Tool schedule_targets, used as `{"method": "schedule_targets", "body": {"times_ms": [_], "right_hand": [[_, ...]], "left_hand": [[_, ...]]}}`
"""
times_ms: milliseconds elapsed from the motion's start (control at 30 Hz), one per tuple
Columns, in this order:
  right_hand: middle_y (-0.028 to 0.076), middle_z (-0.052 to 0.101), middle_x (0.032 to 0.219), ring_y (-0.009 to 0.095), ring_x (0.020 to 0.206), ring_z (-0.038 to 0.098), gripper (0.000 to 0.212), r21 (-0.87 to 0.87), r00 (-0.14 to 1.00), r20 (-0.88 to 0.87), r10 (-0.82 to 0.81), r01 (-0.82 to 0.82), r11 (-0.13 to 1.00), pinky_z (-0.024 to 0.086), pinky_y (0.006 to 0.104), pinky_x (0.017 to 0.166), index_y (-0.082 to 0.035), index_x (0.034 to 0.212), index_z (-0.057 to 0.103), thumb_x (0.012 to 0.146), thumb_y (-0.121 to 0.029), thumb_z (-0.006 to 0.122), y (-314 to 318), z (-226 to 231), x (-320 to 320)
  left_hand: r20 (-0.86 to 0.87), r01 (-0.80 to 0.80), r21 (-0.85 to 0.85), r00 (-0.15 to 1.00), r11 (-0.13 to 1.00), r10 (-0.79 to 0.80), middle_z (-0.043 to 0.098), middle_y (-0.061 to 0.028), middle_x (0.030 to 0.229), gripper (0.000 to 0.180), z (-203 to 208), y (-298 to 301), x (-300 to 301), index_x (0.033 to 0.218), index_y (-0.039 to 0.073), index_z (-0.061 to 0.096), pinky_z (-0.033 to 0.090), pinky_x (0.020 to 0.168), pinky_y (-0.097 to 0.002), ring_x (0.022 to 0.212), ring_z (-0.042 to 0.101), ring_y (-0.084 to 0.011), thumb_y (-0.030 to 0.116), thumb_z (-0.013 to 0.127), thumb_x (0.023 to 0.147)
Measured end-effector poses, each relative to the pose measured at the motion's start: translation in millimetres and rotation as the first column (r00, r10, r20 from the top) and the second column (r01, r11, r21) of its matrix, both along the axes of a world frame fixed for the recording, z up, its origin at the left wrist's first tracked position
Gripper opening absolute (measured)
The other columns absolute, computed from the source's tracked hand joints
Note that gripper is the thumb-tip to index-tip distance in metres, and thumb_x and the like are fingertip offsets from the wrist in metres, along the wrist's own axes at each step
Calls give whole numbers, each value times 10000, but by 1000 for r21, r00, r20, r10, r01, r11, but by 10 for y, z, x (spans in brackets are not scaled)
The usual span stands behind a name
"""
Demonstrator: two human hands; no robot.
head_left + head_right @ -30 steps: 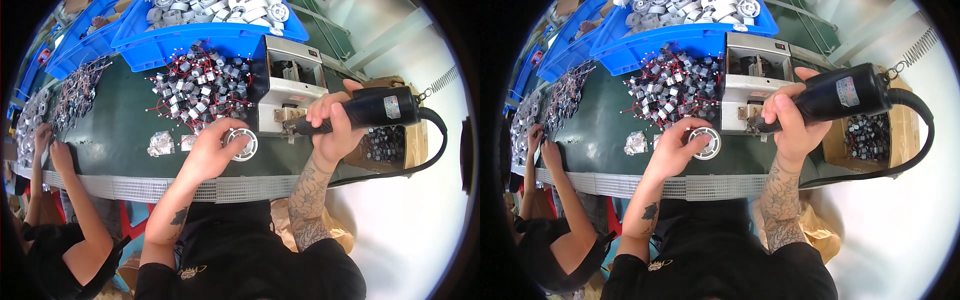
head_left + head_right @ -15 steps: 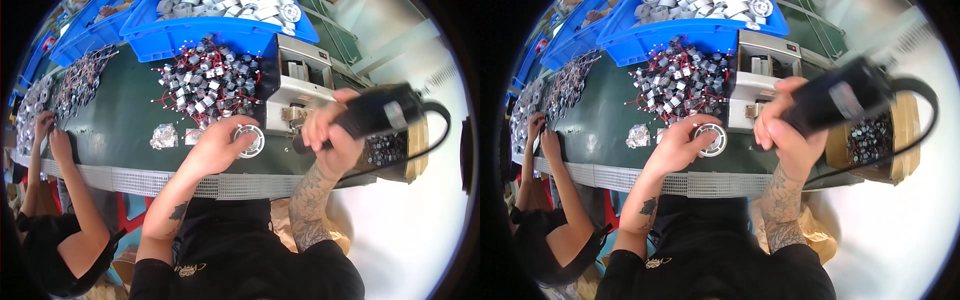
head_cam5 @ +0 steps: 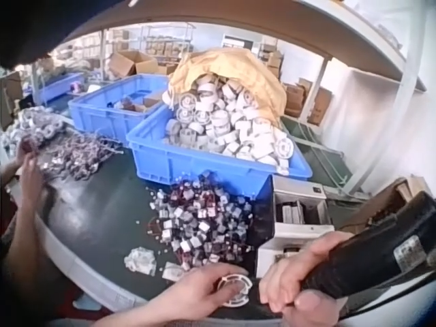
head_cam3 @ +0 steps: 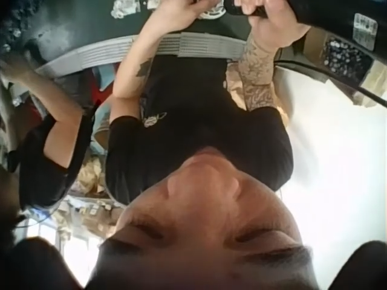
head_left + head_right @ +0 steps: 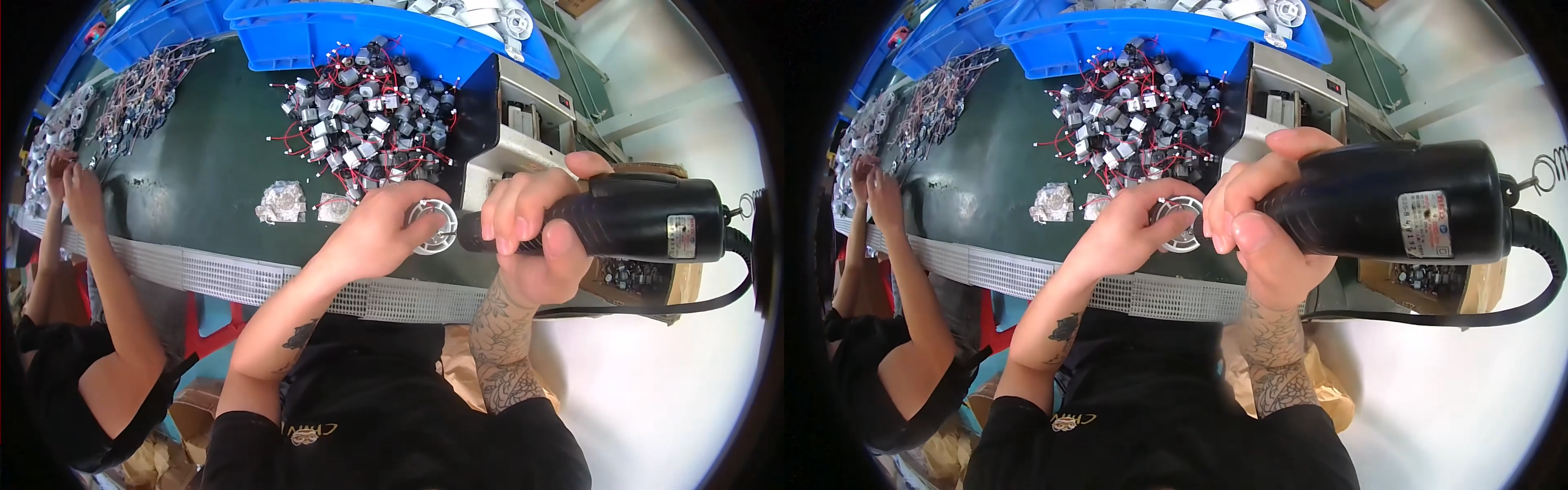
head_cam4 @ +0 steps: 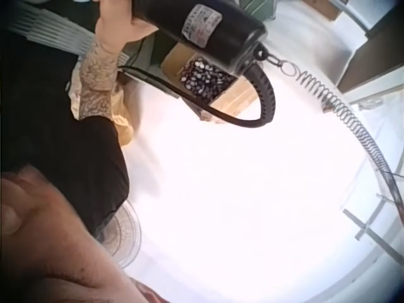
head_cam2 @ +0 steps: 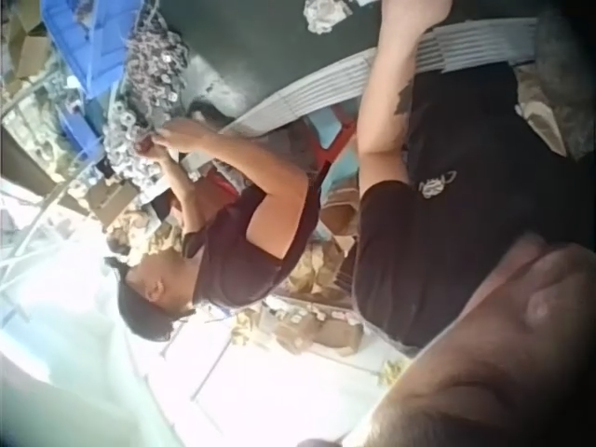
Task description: The person assembles small mechanical and electronic components into circular housings by hand, taking parts from blue bins and a component tray, then securing them with an electric screwdriver and a pneumatic press.
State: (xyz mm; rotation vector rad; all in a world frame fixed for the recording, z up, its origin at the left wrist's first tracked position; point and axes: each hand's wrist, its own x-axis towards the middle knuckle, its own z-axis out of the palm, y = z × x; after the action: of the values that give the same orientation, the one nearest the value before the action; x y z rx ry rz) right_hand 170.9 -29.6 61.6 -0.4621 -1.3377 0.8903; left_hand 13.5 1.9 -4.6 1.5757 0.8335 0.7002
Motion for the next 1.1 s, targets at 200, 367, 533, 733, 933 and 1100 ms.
{"method": "schedule_targets", "body": {"times_ms": [200, 367, 533, 733, 933, 1100], "right_hand": [[45, 492, 690, 150, 507, 478, 545, 33, 998, 61, -14, 12, 999, 425, 307, 481, -18, 1326, 342, 884, -203, 603, -9, -26, -67], [48, 488, 672, 148, 494, 472, 535, 55, 995, 90, -32, 27, 998, 425, 305, 470, -15, 1321, 352, 856, -149, 579, -25, -33, -112], [55, 480, 662, 152, 486, 465, 580, -7, 993, 63, -97, 98, 995, 426, 311, 464, -10, 1335, 318, 839, -140, 589, -60, -21, -136], [58, 470, 624, 154, 479, 456, 557, 18, 979, 152, -134, 133, 991, 425, 314, 463, -9, 1300, 332, 825, -123, 600, -72, -56, -73], [66, 475, 616, 156, 476, 457, 528, -10, 978, 161, -135, 138, 990, 426, 317, 465, -16, 1275, 350, 815, -85, 601, -77, -58, -58], [70, 478, 614, 159, 469, 456, 518, -14, 975, 176, -137, 142, 990, 429, 323, 467, -10, 1260, 354, 810, -69, 601, -62, -65, -64]], "left_hand": [[50, -24, 47, 999, 999, 22, 629, -164, 780, 255, -58, -4, 4, 1050, 2, 638, 448, 575, -349, 592, 559, -213, 160, 638, 850], [41, -26, 78, 999, 997, 23, 634, -173, 786, 253, -33, -8, 2, 1044, -3, 636, 454, 579, -353, 604, 575, -227, 160, 639, 851], [22, -1, 27, 1000, 1000, 1, 623, -155, 750, 250, -16, -4, 13, 1050, -2, 632, 444, 569, -344, 586, 548, -196, 152, 634, 853], [24, -12, 7, 1000, 1000, 12, 603, -123, 716, 254, 0, -37, 8, 1066, 3, 632, 421, 542, -314, 573, 508, -142, 142, 631, 854], [7, -14, -30, 1000, 999, 14, 569, -83, 642, 255, -10, -44, 14, 1081, 9, 634, 402, 514, -295, 541, 483, -110, 131, 629, 857], [26, -14, 4, 1000, 1000, 14, 576, -79, 641, 251, -36, -38, 22, 1081, 8, 635, 402, 511, -294, 537, 482, -102, 123, 622, 858]]}}
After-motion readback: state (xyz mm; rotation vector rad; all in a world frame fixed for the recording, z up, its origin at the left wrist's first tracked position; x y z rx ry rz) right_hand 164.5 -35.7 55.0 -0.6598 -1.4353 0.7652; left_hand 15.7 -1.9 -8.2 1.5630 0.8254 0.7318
